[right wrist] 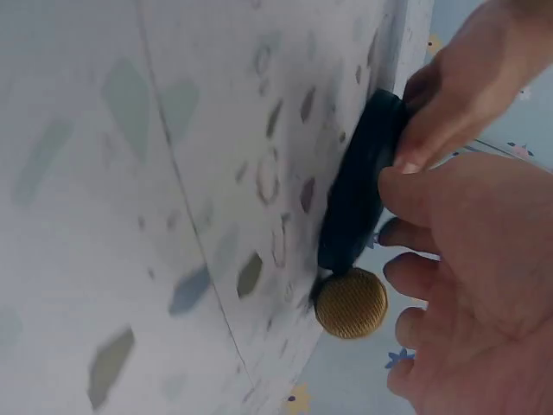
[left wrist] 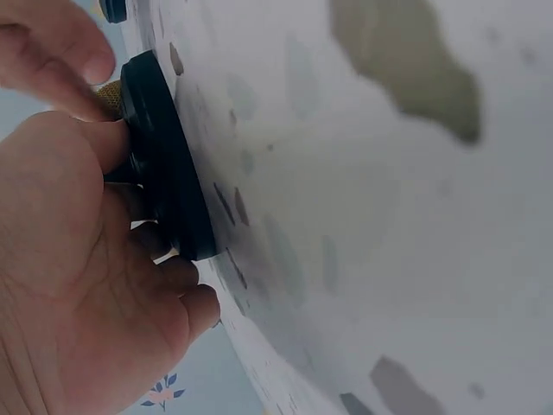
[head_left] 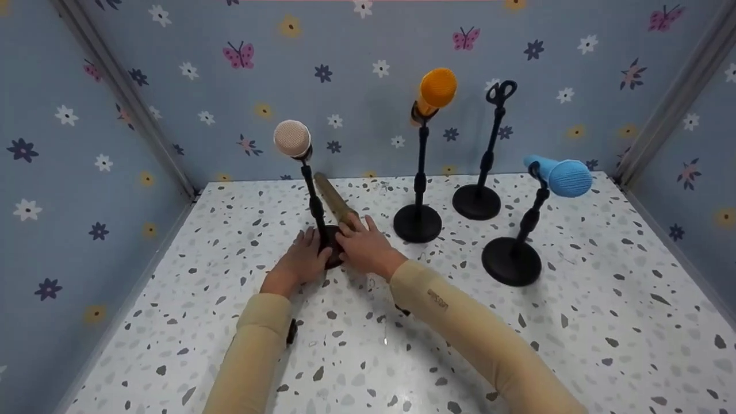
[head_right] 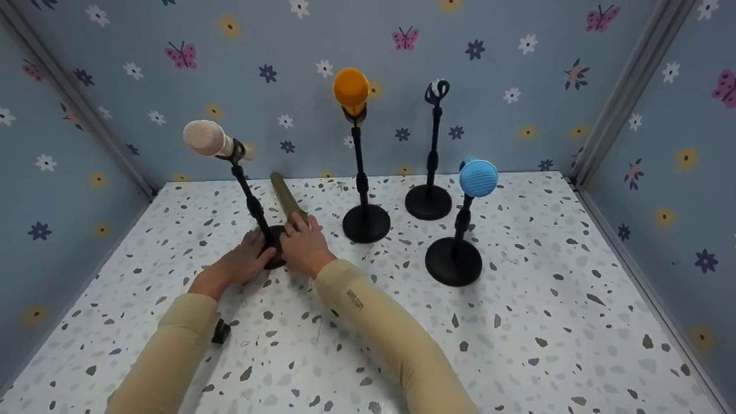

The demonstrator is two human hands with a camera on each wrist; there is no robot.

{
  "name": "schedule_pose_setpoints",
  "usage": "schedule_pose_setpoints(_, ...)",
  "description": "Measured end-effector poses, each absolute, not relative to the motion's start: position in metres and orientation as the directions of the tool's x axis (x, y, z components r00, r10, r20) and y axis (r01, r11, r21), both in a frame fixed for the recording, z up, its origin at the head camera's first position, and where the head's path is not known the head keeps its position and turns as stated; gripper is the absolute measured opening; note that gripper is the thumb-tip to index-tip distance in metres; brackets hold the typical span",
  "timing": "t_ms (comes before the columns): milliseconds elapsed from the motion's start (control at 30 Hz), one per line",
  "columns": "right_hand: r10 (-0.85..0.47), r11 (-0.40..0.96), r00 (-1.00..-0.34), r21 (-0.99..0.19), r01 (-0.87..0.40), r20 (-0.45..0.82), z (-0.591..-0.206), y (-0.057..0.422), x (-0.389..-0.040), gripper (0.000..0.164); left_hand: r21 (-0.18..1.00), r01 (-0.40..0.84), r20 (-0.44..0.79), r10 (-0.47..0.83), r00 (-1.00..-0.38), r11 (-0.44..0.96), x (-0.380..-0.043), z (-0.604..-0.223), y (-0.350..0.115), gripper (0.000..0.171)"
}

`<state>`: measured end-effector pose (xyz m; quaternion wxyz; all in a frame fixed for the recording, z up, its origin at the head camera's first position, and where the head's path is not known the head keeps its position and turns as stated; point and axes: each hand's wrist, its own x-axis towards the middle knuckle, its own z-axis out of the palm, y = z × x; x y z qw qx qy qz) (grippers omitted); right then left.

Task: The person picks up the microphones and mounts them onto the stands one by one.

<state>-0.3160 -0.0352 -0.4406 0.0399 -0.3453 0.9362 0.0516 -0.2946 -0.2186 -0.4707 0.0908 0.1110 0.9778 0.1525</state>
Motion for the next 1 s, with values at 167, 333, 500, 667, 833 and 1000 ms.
schedule_pose_setpoints(167,-0.633,0.773,-0.772,-0.015,-0.635,0.061,-0.435,-0.025,-0.338,0.042,0.323,0.175,-0.143,0.231,-0.962,0.93,-0.292,-0.472,-0.213,0.068)
schedule_pose_setpoints(333,-0.605,0.796,-0.792,0.096,-0.598,0.086,-0.44,-0.012,-0.364,0.051,0.353,0.154,-0.158,0.221,-0.962,0.923,-0.293,-0.47,-0.209,0.07)
schedule_pose_setpoints(500,-0.653,0.757,-0.757,0.054,-0.652,0.022,-0.452,-0.004,-0.377,0.067,0.359,0.155,-0.16,0.224,-0.961,0.92,-0.29,-0.474,-0.21,0.07)
schedule_pose_setpoints(667,-0.69,0.723,-0.721,0.076,-0.686,0.059,-0.448,0.001,-0.377,0.047,0.355,0.176,-0.143,0.239,-0.96,0.918,-0.288,-0.476,-0.212,0.069)
schedule_pose_setpoints(833,-0.769,0.634,-0.634,0.222,-0.741,0.079,-0.435,0.009,-0.377,0.036,0.348,0.161,-0.156,0.227,-0.961,0.923,-0.292,-0.474,-0.216,0.07)
schedule_pose_setpoints(1000,-0.774,0.598,-0.633,0.33,-0.731,0.001,-0.431,0.016,-0.379,0.058,0.358,0.146,-0.174,0.219,-0.96,0.922,-0.295,-0.472,-0.218,0.071)
